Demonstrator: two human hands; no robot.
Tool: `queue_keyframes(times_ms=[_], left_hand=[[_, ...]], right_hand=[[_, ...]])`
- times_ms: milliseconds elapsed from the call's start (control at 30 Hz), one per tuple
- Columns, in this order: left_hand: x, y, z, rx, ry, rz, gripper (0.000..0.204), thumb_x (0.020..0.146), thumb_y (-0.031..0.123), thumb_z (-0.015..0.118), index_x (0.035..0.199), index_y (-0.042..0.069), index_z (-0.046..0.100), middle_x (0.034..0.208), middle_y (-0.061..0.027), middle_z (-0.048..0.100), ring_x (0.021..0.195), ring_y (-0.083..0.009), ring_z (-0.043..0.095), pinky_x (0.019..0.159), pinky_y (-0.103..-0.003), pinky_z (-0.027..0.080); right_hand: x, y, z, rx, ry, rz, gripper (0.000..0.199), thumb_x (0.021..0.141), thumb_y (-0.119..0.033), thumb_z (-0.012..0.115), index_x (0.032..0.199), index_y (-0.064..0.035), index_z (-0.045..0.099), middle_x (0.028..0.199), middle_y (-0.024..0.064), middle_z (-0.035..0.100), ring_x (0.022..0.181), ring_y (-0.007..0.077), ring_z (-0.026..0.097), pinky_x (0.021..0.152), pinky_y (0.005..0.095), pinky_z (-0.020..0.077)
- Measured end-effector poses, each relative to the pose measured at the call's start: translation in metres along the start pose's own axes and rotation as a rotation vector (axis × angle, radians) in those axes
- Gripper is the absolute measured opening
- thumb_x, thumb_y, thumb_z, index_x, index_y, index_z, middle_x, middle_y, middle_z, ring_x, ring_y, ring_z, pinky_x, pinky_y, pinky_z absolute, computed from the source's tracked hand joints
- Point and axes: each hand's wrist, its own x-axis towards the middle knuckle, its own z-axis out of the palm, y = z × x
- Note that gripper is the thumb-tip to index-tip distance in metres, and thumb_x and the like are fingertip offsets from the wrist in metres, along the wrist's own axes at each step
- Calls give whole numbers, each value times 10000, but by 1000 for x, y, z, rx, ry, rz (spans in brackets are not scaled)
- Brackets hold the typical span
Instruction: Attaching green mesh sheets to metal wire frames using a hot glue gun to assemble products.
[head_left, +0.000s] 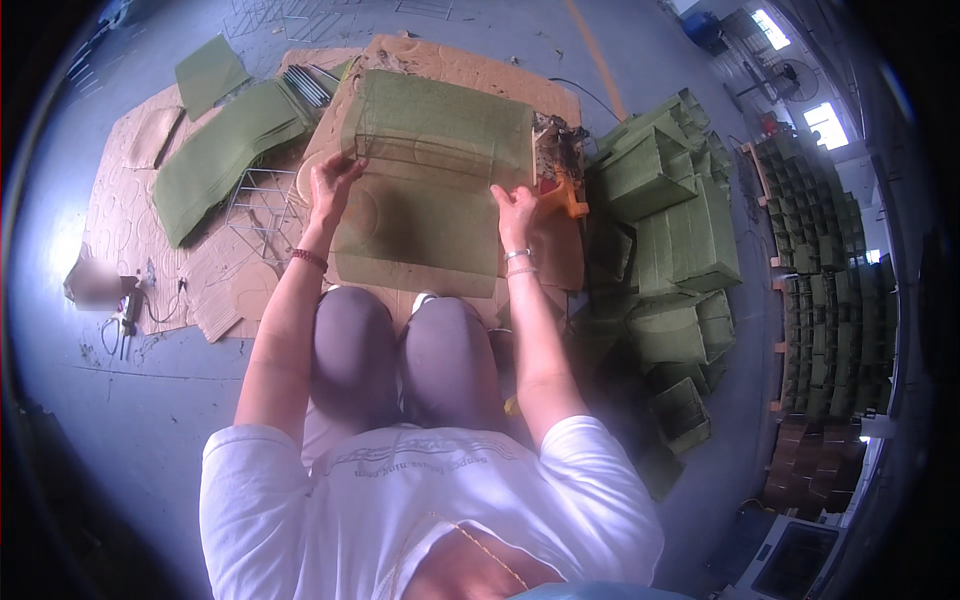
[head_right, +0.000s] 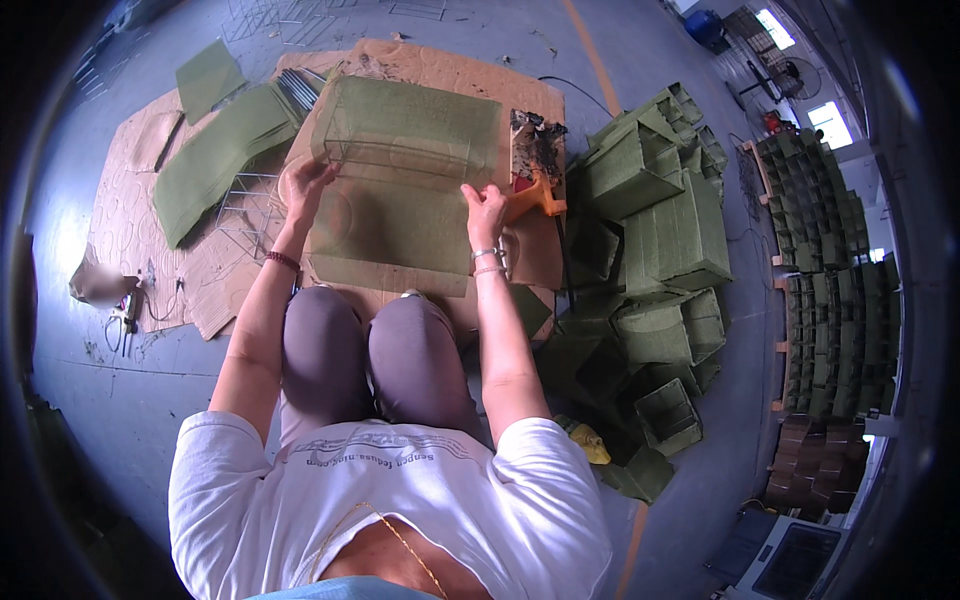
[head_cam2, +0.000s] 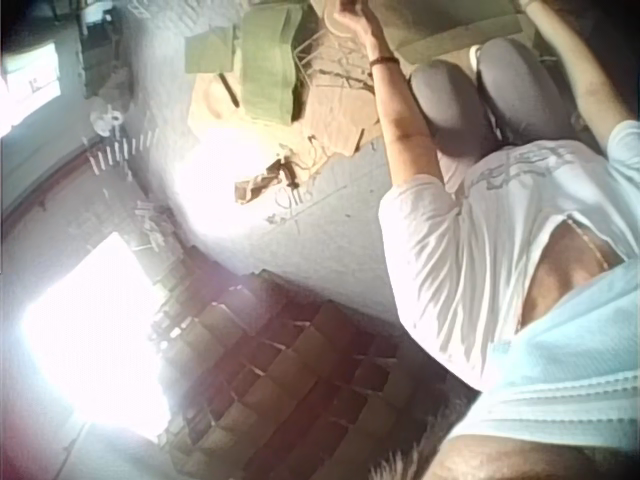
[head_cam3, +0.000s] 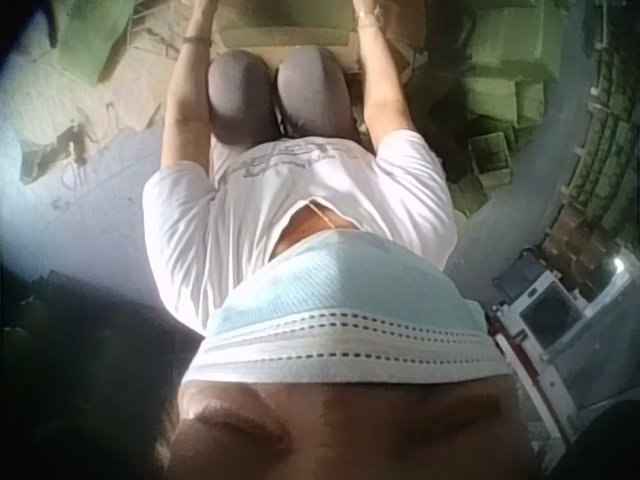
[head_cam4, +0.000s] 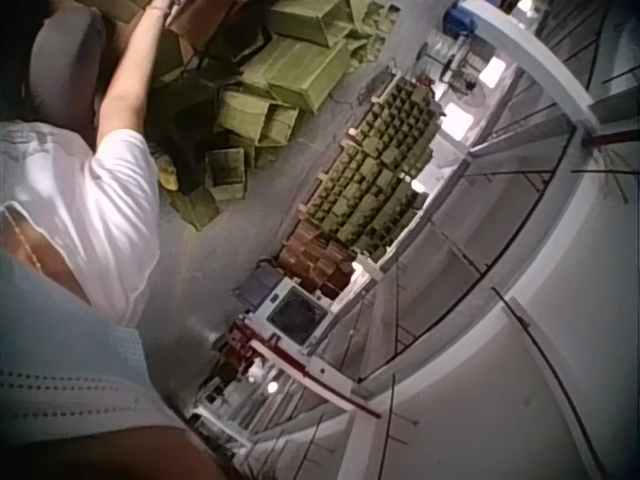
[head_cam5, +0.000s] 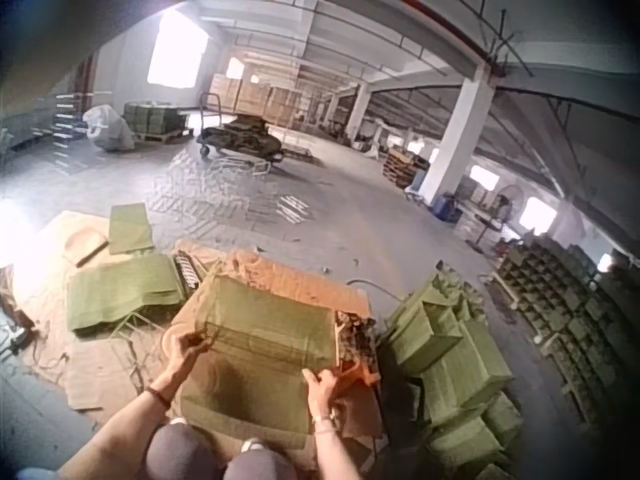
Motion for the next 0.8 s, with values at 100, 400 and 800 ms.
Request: queue_keyframes(times_ms=[100, 400, 800], left_hand=[[2, -3, 1, 2, 9, 20, 266, 746, 197, 696, 834, -47, 636, 722, -71, 643, 662, -99, 569, 615, -247, 444], [8, -14, 4, 9, 28, 23, 332, 739, 264, 689, 782, -62, 645, 661, -96, 637, 607, -122, 578, 583, -264, 442], [7, -14, -1, 79, -28, -28, 355, 730, 273, 678, 792, -75, 646, 663, -130, 641, 603, -156, 602, 593, -275, 455]], right_hand=[[-1, -9, -3, -15, -24, 11, 320, 693, -139, 746, 623, 55, 501, 545, 132, 543, 487, 143, 438, 478, 330, 378], [-3, -15, -4, -94, -39, 23, 346, 697, -153, 741, 596, 48, 478, 510, 154, 510, 458, 149, 411, 453, 348, 358], [1, -9, -1, -104, -66, 26, 366, 680, -197, 747, 582, 51, 496, 523, 185, 525, 437, 190, 462, 455, 362, 369]])
